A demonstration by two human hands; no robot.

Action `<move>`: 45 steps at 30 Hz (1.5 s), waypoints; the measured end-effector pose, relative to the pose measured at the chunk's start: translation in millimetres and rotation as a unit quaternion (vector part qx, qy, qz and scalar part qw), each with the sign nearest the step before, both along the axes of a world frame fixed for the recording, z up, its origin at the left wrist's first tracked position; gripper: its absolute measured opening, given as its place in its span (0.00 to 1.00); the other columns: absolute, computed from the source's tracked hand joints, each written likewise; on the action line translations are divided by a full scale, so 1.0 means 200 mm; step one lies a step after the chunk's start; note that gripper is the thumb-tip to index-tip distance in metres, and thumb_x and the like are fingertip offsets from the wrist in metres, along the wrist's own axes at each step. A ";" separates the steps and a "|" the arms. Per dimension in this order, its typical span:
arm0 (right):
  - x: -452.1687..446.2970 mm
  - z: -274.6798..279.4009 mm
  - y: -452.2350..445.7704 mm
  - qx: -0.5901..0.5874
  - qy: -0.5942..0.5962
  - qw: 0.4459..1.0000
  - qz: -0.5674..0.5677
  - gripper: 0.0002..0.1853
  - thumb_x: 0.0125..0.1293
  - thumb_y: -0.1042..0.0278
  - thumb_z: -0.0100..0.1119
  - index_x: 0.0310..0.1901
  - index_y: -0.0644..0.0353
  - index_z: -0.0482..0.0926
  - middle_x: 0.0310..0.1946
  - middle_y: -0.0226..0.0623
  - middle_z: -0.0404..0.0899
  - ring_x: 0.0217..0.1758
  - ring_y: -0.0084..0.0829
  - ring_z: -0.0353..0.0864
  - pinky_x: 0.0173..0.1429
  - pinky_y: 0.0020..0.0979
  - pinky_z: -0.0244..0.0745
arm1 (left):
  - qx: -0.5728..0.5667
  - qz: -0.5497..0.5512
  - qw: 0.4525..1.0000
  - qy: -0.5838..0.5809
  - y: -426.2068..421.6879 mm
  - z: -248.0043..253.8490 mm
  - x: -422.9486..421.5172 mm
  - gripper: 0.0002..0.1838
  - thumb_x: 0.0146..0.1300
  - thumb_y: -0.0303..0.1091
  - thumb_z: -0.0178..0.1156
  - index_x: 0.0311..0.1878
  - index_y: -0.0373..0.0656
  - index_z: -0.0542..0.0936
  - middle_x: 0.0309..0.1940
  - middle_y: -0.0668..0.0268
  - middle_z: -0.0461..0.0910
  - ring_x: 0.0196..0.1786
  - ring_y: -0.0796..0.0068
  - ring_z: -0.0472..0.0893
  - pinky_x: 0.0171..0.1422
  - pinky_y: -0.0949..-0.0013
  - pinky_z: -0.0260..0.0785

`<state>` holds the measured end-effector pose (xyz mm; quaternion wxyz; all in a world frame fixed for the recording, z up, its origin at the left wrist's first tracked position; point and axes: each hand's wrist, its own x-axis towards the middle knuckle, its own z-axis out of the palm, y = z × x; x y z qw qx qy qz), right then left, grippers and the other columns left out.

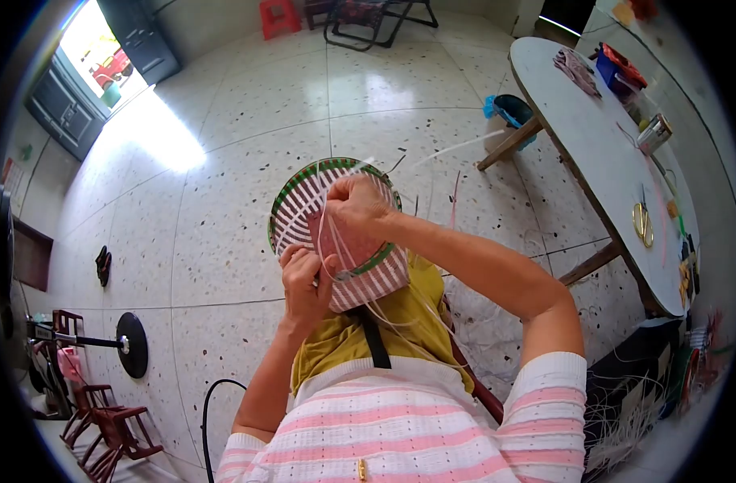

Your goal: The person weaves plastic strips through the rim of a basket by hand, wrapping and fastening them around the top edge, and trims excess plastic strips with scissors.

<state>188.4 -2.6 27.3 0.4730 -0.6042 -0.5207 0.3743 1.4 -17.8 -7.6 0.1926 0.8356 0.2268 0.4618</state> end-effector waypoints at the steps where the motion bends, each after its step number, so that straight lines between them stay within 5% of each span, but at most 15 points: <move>1: 0.00 0.00 0.01 0.018 0.014 1.000 -0.017 0.08 0.60 0.70 0.67 0.28 0.65 0.82 0.21 0.24 0.78 0.28 0.13 0.73 0.33 0.22 0.71 | -0.006 0.001 1.000 0.004 0.01 0.00 -0.01 0.16 0.60 0.28 0.65 0.20 0.40 0.70 0.17 0.58 0.68 0.25 0.56 0.71 0.51 0.58 0.66; 7: 0.03 0.16 -0.03 -0.106 -0.002 0.983 0.147 0.13 0.65 0.62 0.66 0.31 0.65 0.84 0.22 0.25 0.80 0.26 0.16 0.74 0.31 0.24 0.70 | -0.027 -0.028 0.999 0.035 0.10 0.03 -0.05 0.18 0.66 0.31 0.63 0.18 0.41 0.73 0.15 0.63 0.69 0.23 0.63 0.70 0.56 0.61 0.60; 9: 0.05 0.19 -0.06 -0.299 -0.222 0.873 0.313 0.15 0.63 0.58 0.68 0.33 0.65 0.86 0.22 0.26 0.81 0.25 0.18 0.75 0.29 0.25 0.69 | -0.011 -0.037 0.999 0.037 0.11 0.05 -0.05 0.17 0.61 0.29 0.66 0.18 0.41 0.73 0.15 0.62 0.69 0.23 0.61 0.71 0.53 0.59 0.63; 11: 0.05 0.14 -0.08 -0.306 -0.231 0.861 0.335 0.16 0.61 0.56 0.70 0.32 0.64 0.87 0.23 0.27 0.81 0.25 0.19 0.76 0.29 0.25 0.70 | -0.024 -0.047 0.998 0.031 0.11 0.04 -0.05 0.17 0.61 0.29 0.66 0.18 0.41 0.73 0.15 0.63 0.69 0.23 0.62 0.71 0.54 0.59 0.63; 14: 0.05 0.09 -0.11 -0.281 -0.030 0.913 0.294 0.13 0.59 0.60 0.71 0.32 0.64 0.87 0.23 0.28 0.82 0.26 0.18 0.76 0.30 0.25 0.71 | -0.022 -0.049 0.998 0.028 0.11 0.03 -0.05 0.17 0.62 0.29 0.66 0.18 0.41 0.73 0.15 0.64 0.70 0.23 0.63 0.71 0.54 0.59 0.62; 18: 0.19 -0.06 0.08 0.059 0.098 0.993 0.014 0.04 0.57 0.74 0.68 0.28 0.64 0.85 0.21 0.28 0.80 0.23 0.18 0.75 0.28 0.23 0.72 | -0.032 -0.065 0.997 0.030 0.12 0.05 -0.07 0.17 0.62 0.29 0.65 0.18 0.42 0.73 0.15 0.65 0.71 0.23 0.65 0.71 0.54 0.61 0.61; 21: 0.36 0.14 0.18 0.146 0.005 0.962 -0.231 0.07 0.67 0.72 0.60 0.33 0.63 0.84 0.26 0.32 0.84 0.23 0.18 0.78 0.26 0.20 0.74 | -0.038 -0.064 0.997 0.036 0.12 0.05 -0.07 0.17 0.63 0.29 0.65 0.19 0.42 0.73 0.15 0.66 0.71 0.23 0.65 0.71 0.54 0.61 0.61; 25: 0.23 0.23 0.00 -0.251 -0.107 0.960 0.055 0.18 0.69 0.57 0.63 0.33 0.67 0.85 0.26 0.36 0.84 0.22 0.22 0.80 0.26 0.24 0.76 | -0.035 -0.060 0.997 0.040 0.14 0.03 -0.07 0.17 0.63 0.30 0.64 0.18 0.42 0.73 0.15 0.66 0.70 0.23 0.65 0.71 0.55 0.61 0.61; 27: 0.14 0.13 -0.05 -0.212 -0.287 0.899 0.255 0.19 0.68 0.55 0.64 0.33 0.67 0.85 0.25 0.36 0.84 0.23 0.23 0.81 0.30 0.26 0.78 | -0.031 -0.060 0.997 0.036 0.14 0.03 -0.06 0.17 0.63 0.30 0.64 0.18 0.42 0.73 0.15 0.66 0.70 0.23 0.65 0.71 0.54 0.61 0.61; 31: 0.04 0.05 -0.08 -0.265 -0.212 0.878 0.338 0.20 0.67 0.53 0.64 0.33 0.68 0.86 0.24 0.36 0.84 0.25 0.23 0.81 0.33 0.28 0.78 | -0.025 -0.054 0.997 0.053 0.13 0.02 -0.05 0.18 0.63 0.30 0.64 0.18 0.42 0.72 0.15 0.65 0.70 0.23 0.64 0.72 0.54 0.60 0.62; 33: 0.05 0.04 -0.10 -0.207 -0.078 0.941 0.257 0.18 0.66 0.55 0.64 0.32 0.65 0.86 0.25 0.35 0.85 0.26 0.22 0.80 0.33 0.28 0.76 | -0.038 -0.055 0.997 0.045 0.12 0.03 -0.05 0.18 0.63 0.30 0.64 0.18 0.42 0.72 0.15 0.65 0.69 0.23 0.64 0.71 0.54 0.60 0.62; 36: 0.22 -0.01 0.12 0.012 -0.333 0.942 0.047 0.12 0.65 0.64 0.62 0.32 0.65 0.85 0.24 0.34 0.85 0.26 0.23 0.81 0.34 0.30 0.78 | -0.046 -0.055 0.997 0.032 0.12 0.03 -0.07 0.18 0.63 0.30 0.64 0.18 0.41 0.72 0.14 0.64 0.69 0.23 0.64 0.71 0.54 0.60 0.62; 40: 0.45 0.23 0.23 0.131 -0.048 0.969 -0.202 0.20 0.69 0.53 0.60 0.25 0.60 0.84 0.22 0.39 0.84 0.20 0.31 0.82 0.25 0.33 0.80 | -0.018 -0.052 0.998 0.030 0.13 0.01 -0.09 0.18 0.62 0.29 0.65 0.18 0.42 0.72 0.14 0.65 0.68 0.22 0.65 0.70 0.53 0.61 0.62; 43: 0.36 0.35 0.13 -0.207 -0.139 0.968 -0.025 0.27 0.69 0.44 0.59 0.30 0.66 0.83 0.23 0.38 0.83 0.20 0.25 0.82 0.25 0.26 0.80 | -0.018 -0.057 0.998 0.030 0.13 0.01 -0.08 0.17 0.61 0.28 0.65 0.18 0.42 0.72 0.14 0.65 0.68 0.22 0.64 0.70 0.52 0.61 0.63; 45: 0.21 0.26 0.00 -0.270 -0.137 0.936 0.179 0.27 0.68 0.46 0.61 0.28 0.67 0.84 0.23 0.36 0.83 0.24 0.24 0.83 0.30 0.25 0.79 | -0.018 -0.057 0.998 0.028 0.13 0.03 -0.07 0.17 0.61 0.28 0.65 0.18 0.42 0.71 0.14 0.65 0.68 0.22 0.64 0.70 0.52 0.61 0.63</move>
